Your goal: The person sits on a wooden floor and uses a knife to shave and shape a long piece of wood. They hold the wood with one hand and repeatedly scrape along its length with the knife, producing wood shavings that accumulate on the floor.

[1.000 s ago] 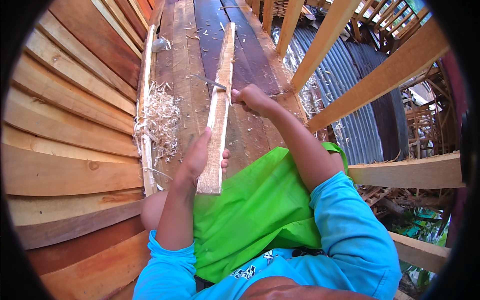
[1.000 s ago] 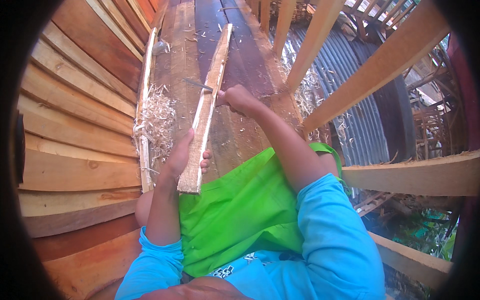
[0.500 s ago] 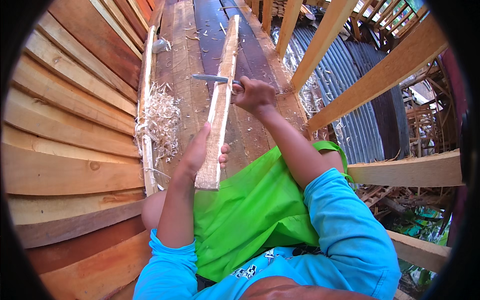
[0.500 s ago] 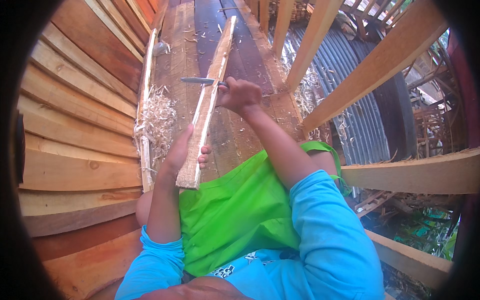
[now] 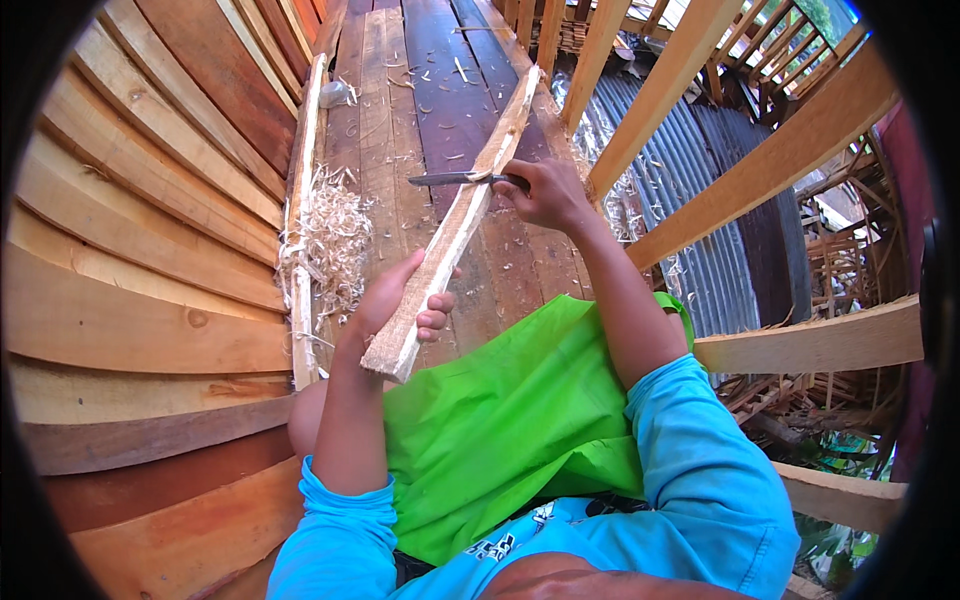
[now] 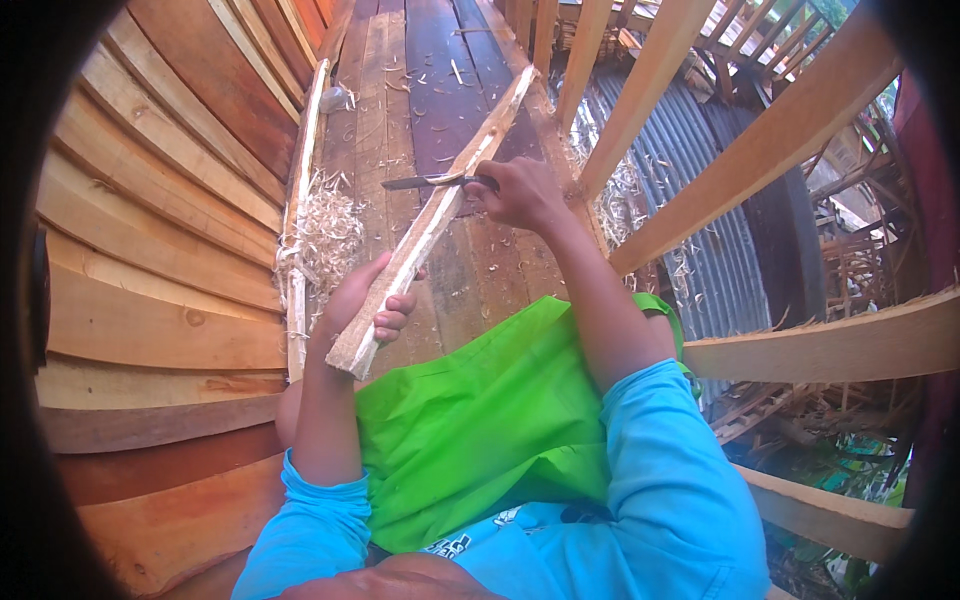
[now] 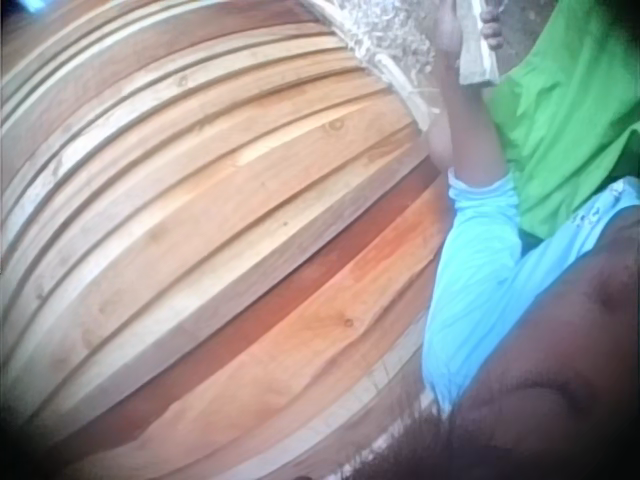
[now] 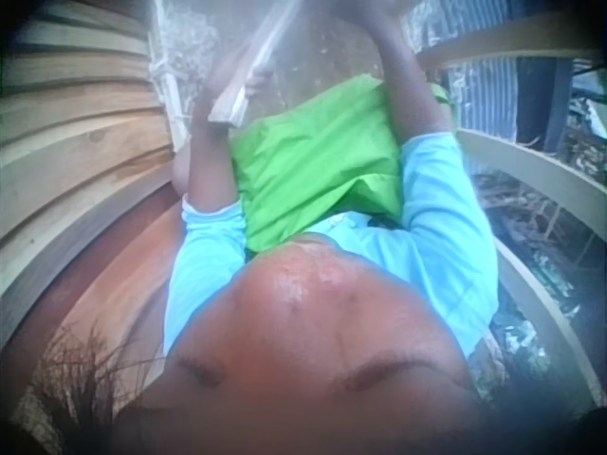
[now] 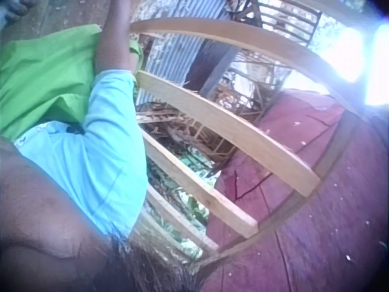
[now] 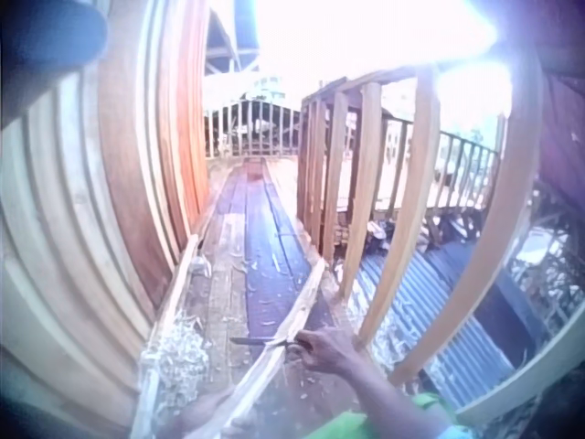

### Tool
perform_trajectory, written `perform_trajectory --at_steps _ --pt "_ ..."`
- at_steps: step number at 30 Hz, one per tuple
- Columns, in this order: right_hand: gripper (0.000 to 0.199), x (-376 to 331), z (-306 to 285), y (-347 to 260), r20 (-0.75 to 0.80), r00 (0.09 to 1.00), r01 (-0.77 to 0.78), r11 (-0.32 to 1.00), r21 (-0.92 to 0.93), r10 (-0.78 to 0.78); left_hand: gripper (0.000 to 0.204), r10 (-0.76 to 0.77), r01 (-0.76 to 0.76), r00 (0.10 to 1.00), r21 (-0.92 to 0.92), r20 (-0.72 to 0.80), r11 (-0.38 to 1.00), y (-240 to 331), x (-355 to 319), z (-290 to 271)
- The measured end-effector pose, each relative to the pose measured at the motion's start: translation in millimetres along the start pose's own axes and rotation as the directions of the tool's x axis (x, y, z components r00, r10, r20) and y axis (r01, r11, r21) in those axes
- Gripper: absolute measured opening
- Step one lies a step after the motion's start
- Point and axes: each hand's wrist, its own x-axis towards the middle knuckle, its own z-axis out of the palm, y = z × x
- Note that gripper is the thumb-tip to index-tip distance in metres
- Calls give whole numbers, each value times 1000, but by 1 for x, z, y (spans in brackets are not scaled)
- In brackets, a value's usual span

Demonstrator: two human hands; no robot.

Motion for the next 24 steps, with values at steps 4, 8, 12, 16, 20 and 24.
perform_trajectory --at_steps 4,8,12,16,20,24 --pt "26 -8 -4 5 92 994 -71 984 164 57 49 -10 10 1000 19 -14 1000 -3 -1 7" --pt "32 -10 -21 16 363 926 -160 767 622 -101 48 -34 35 999 20 -15 999 -1 0 8" --pt "31 -2 -30 6 208 978 -164 662 731 13 49 -61 63 993 15 -103 998 -5 8 16" --pt "45 -5 -40 13 156 980 -183 883 431 127 50 -65 66 998 41 -13 997 -3 7 10" --pt "55 -6 -24 13 -50 997 -45 976 212 57 49 -64 66 998 67 -23 996 -3 9 14" --pt "49 -6 -12 25 -144 985 125 975 185 -99 49 -64 73 995 123 -77 990 -6 8 19"
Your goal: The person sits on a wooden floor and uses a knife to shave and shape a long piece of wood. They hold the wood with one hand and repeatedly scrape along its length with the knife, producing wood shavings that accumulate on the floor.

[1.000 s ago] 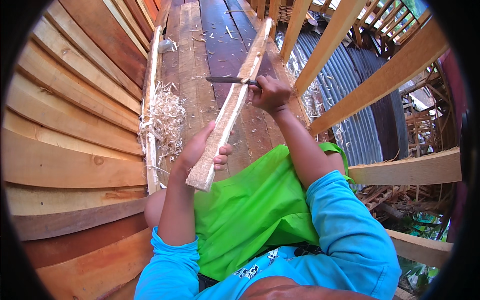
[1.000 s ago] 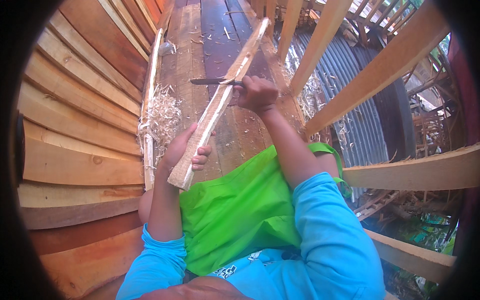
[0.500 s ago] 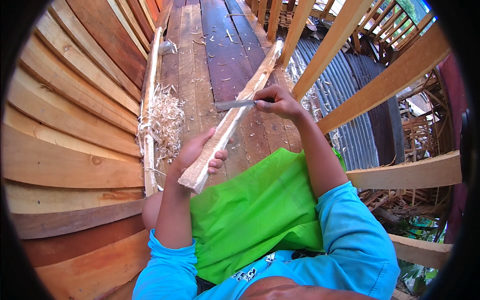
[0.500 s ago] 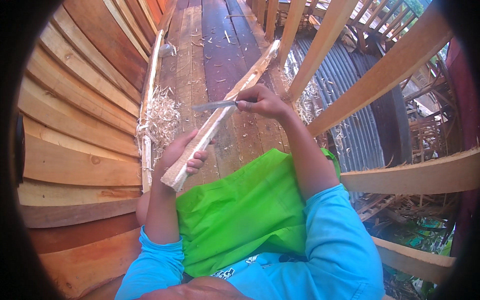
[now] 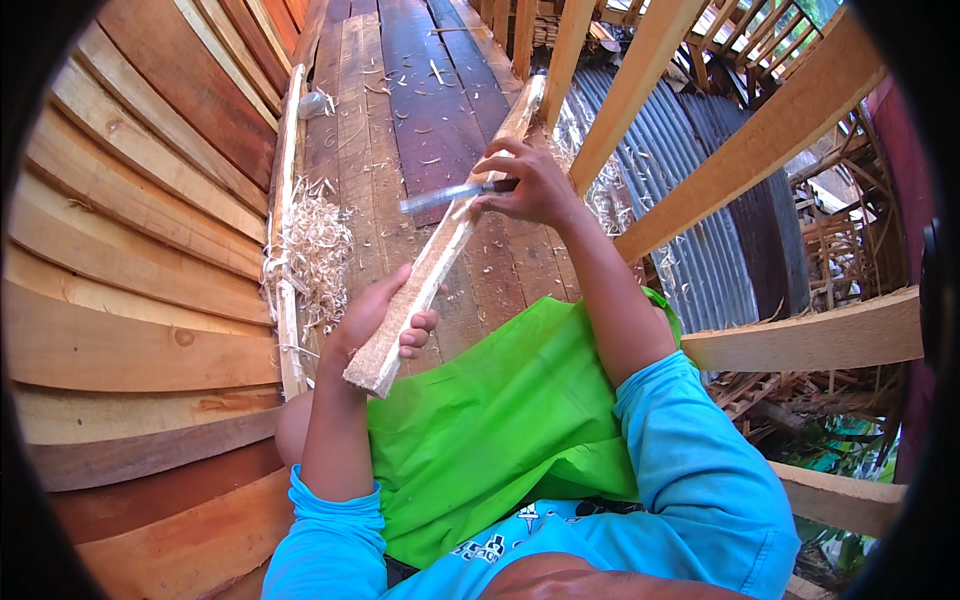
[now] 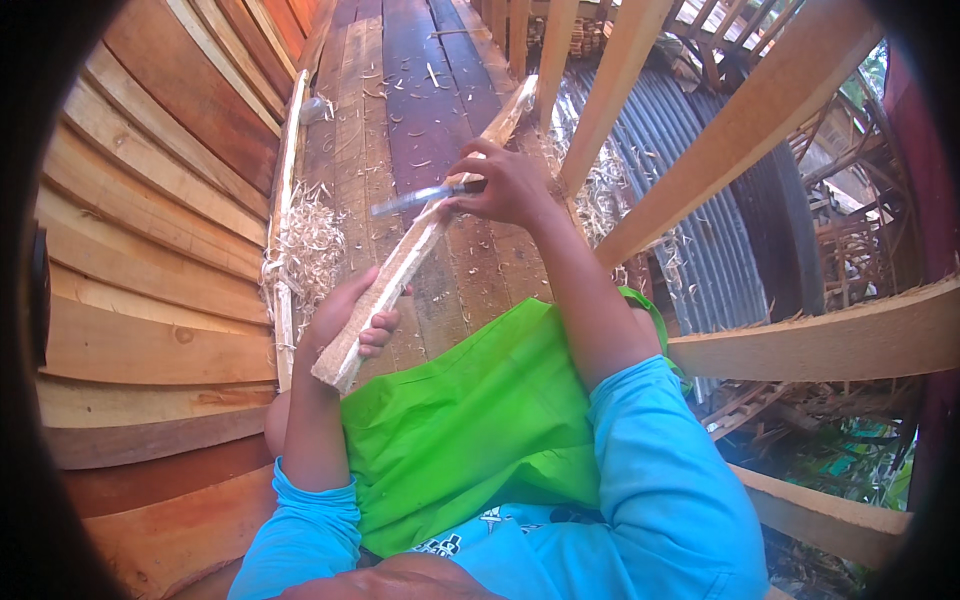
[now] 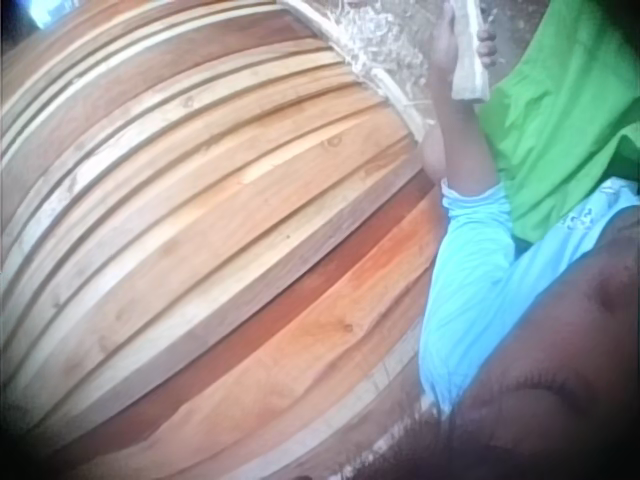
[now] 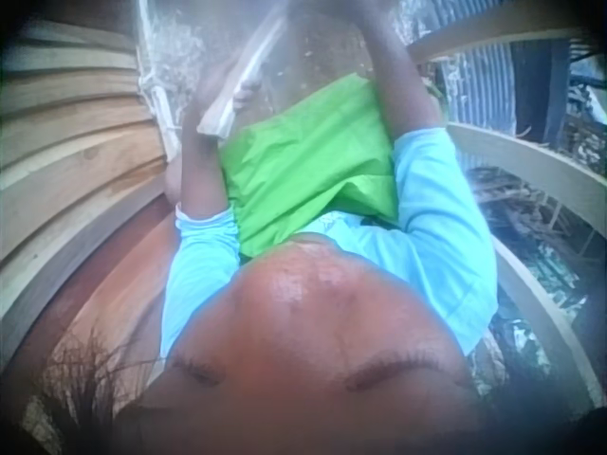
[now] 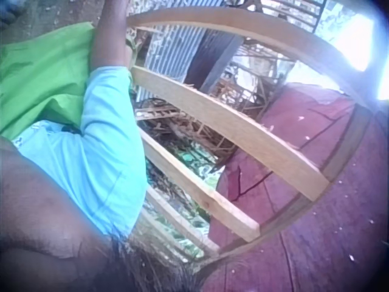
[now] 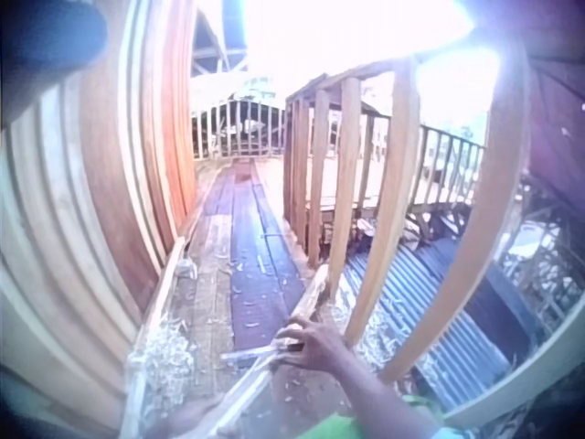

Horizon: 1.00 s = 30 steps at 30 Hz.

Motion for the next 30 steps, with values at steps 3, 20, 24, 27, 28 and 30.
perform_trajectory --at_steps 3,20,24,27,28,30 --pt "47 -1 1 6 33 999 23 1000 -6 -23 49 -2 3 1000 31 -19 1000 -2 0 0" --pt "43 -4 29 10 -152 988 -17 988 -155 -7 47 6 -5 1000 -43 12 999 -1 -1 1" --pt "43 -4 33 10 -178 984 -35 992 -121 13 47 10 -9 1000 -52 14 999 -2 -1 1" --pt "43 -3 35 9 -207 978 -43 993 -109 20 47 12 -10 1000 -59 25 998 -1 1 -2" --pt "43 -3 36 9 -219 975 -47 993 -107 22 47 11 -9 999 -59 31 998 -1 1 -3" --pt "47 0 40 15 -201 899 -386 920 60 390 47 -25 25 999 -11 -34 1000 -4 2 2"
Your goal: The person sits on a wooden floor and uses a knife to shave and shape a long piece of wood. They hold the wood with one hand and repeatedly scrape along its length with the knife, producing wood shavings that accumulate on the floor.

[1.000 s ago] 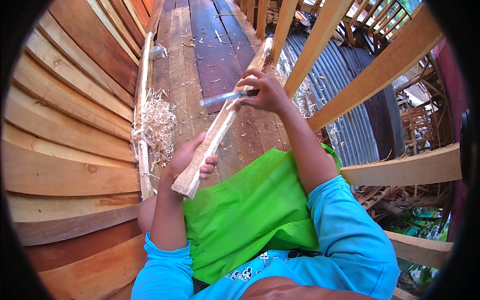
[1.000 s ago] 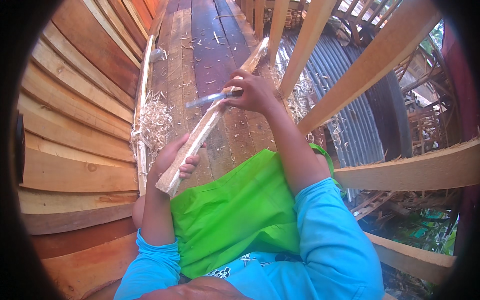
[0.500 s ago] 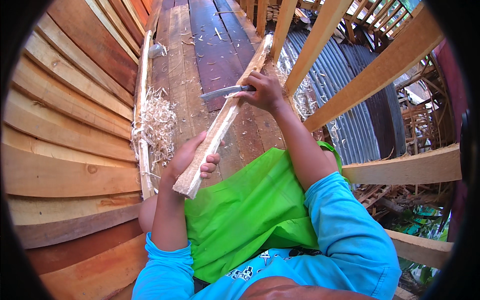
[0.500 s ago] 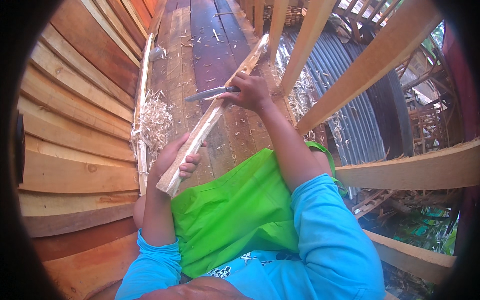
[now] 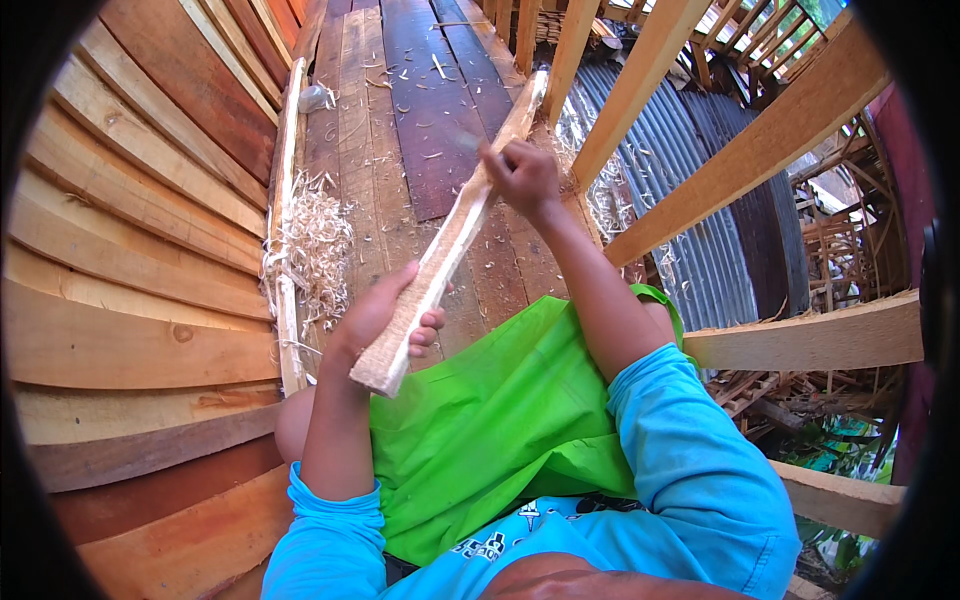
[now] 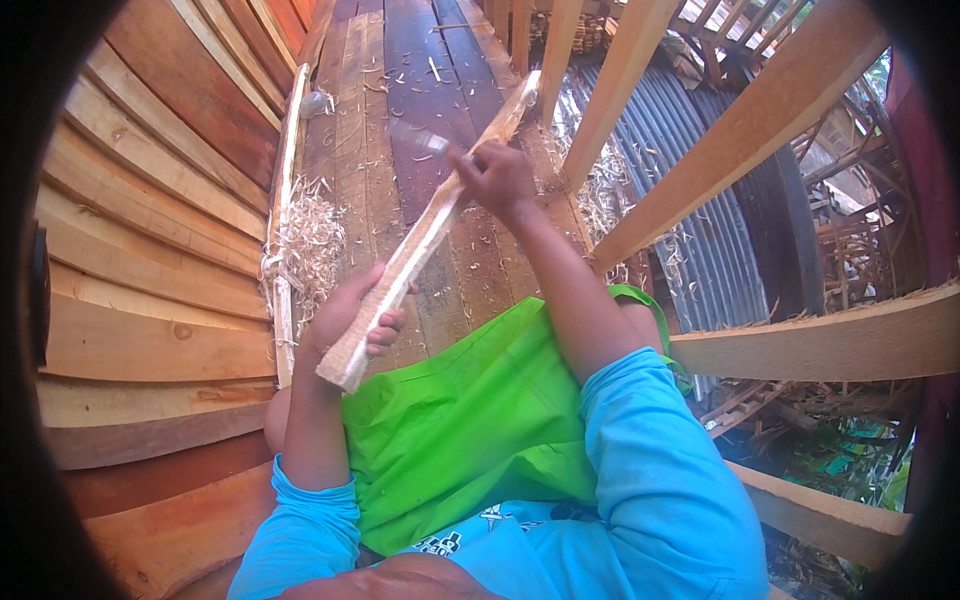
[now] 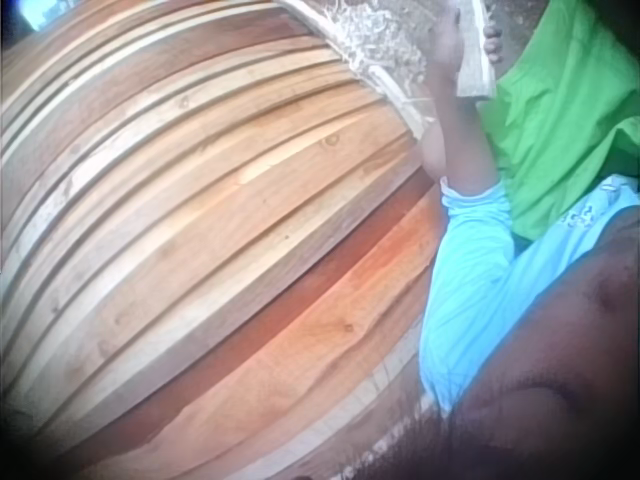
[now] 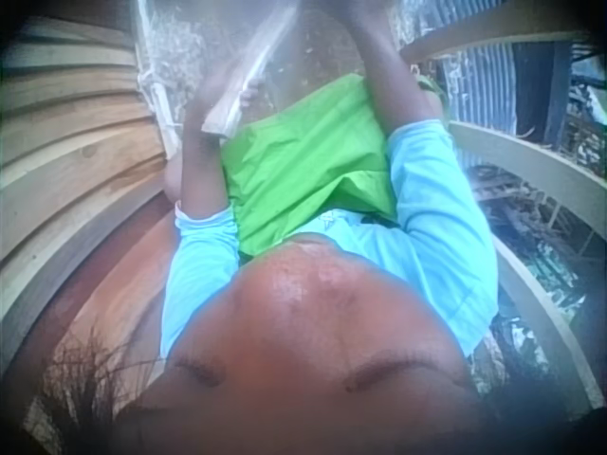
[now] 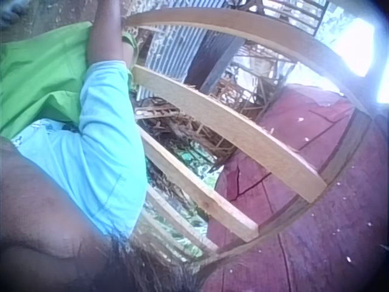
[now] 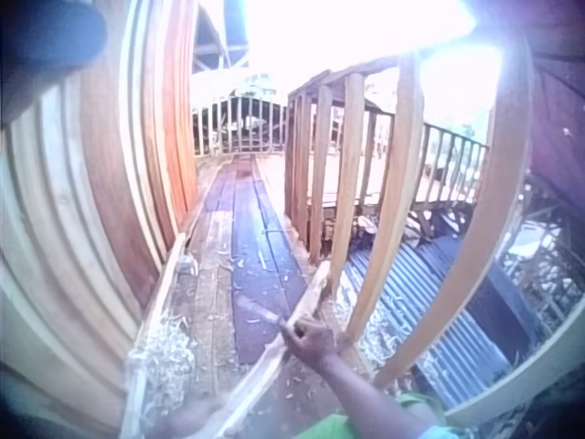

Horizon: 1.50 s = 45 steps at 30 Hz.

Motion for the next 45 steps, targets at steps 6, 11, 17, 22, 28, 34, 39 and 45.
perform_trajectory --at_steps 6,11,17,22,28,34,39,45 --pt "50 8 -6 12 -48 980 -187 979 83 191 46 9 -12 1000 109 29 994 -10 8 -3" --pt "54 12 -19 5 28 935 -352 936 -30 353 50 -3 3 1000 32 1 999 -5 3 4" --pt "51 12 -31 13 125 751 -625 760 -179 648 51 8 -8 1000 49 8 999 -3 2 0" --pt "42 19 -54 0 -91 787 -615 788 -34 610 51 21 -20 999 -37 34 999 2 -2 -1" --pt "30 21 -81 20 135 862 -486 872 -56 489 50 43 -39 996 -51 81 998 8 -2 -11" --pt "22 9 -127 31 301 765 -202 656 -727 570 51 37 -34 996 -45 77 998 9 -2 -14" --pt "13 -5 -86 28 667 537 -307 856 -416 516 53 25 -23 983 -12 181 1000 10 -1 -28" --pt "26 -25 -9 61 752 626 -153 978 -142 207 51 32 -31 994 -10 104 999 9 1 -14"
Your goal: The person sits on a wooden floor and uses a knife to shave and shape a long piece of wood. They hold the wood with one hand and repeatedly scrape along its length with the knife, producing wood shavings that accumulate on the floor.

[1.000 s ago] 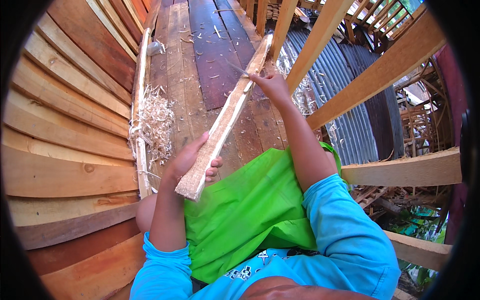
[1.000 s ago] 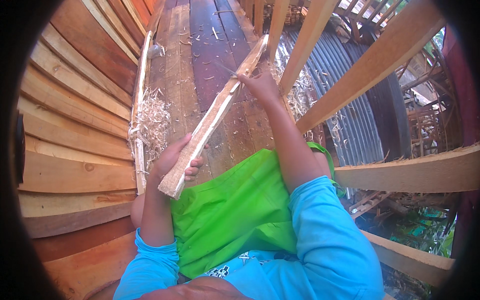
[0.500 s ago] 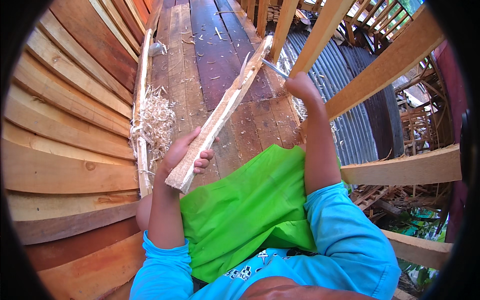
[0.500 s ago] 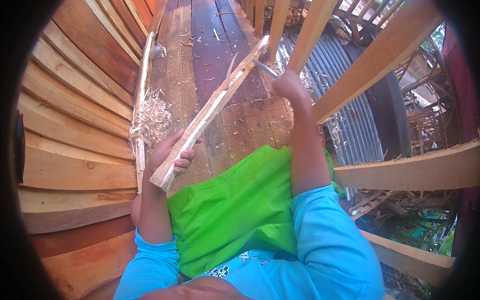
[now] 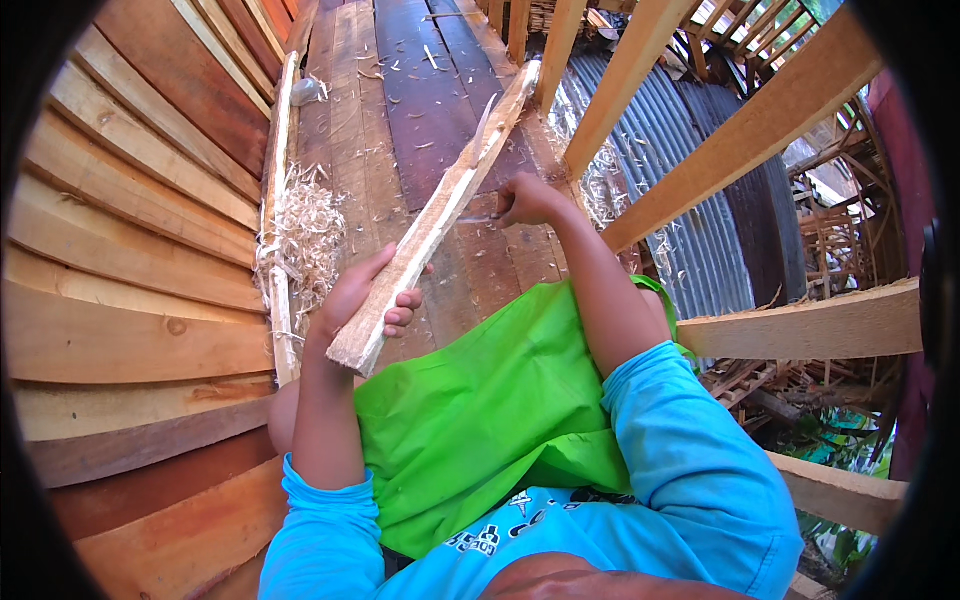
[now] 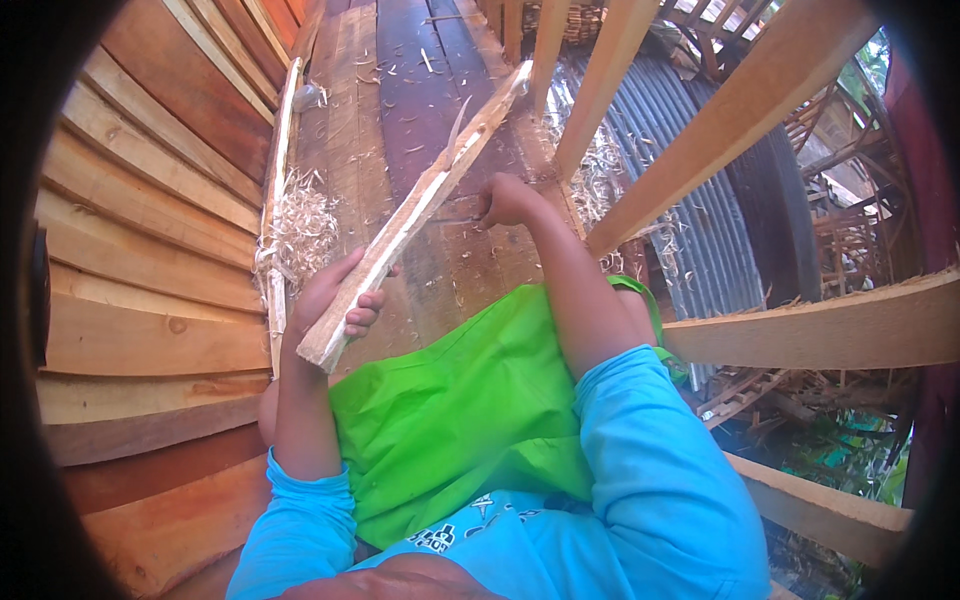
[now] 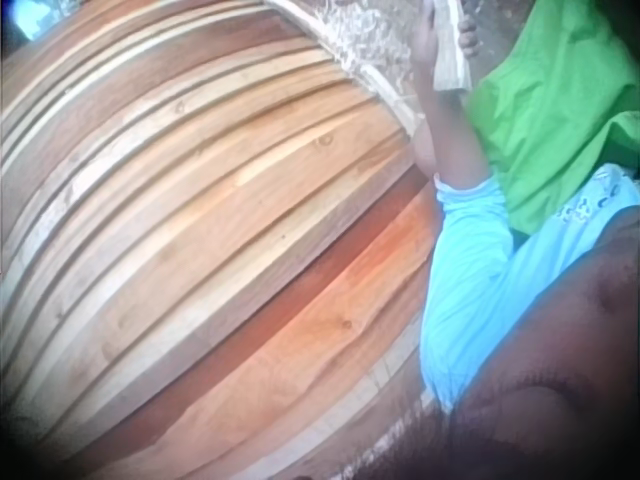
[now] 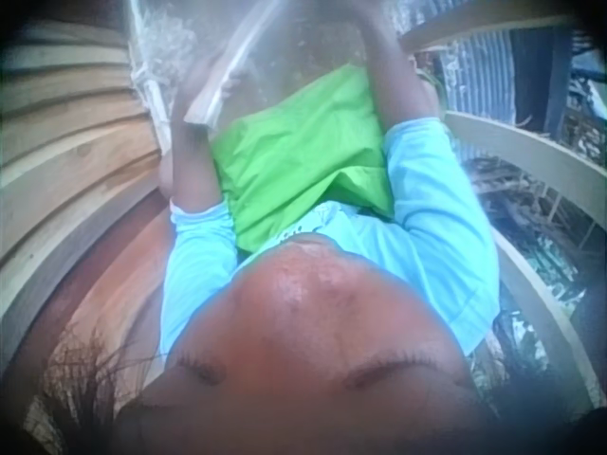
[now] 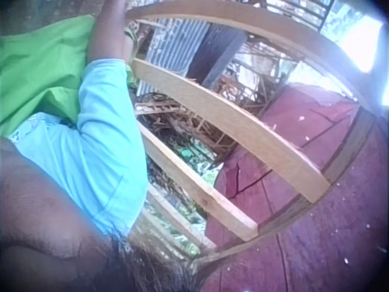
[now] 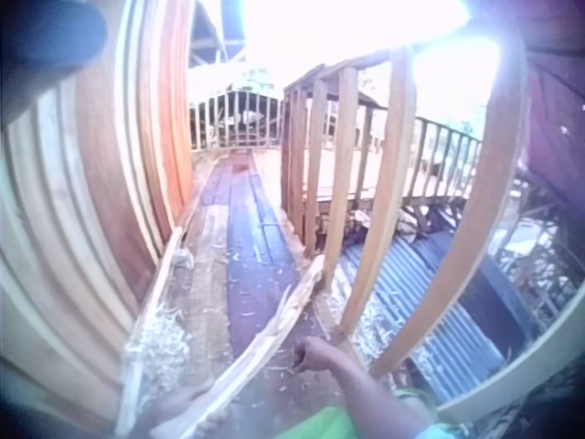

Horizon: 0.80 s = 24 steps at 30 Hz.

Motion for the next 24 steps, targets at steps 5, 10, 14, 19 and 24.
perform_trajectory --at_steps 5,10,14,19,24 --pt "21 1 17 -4 80 993 -84 991 -99 92 49 14 -15 999 -14 -39 1000 -1 -2 3" --pt "22 -6 16 -28 205 945 -232 965 -123 254 52 6 -6 998 -9 68 1000 0 -1 -11" --pt "20 5 25 0 41 999 -4 969 -245 15 51 21 -22 999 36 37 999 -1 0 -4" --pt "19 0 24 -11 117 991 69 995 -78 -59 53 7 -10 999 62 52 998 1 0 -7" --pt "16 -18 59 -30 258 962 138 977 -163 -93 53 11 -13 999 55 33 998 0 -1 -9"
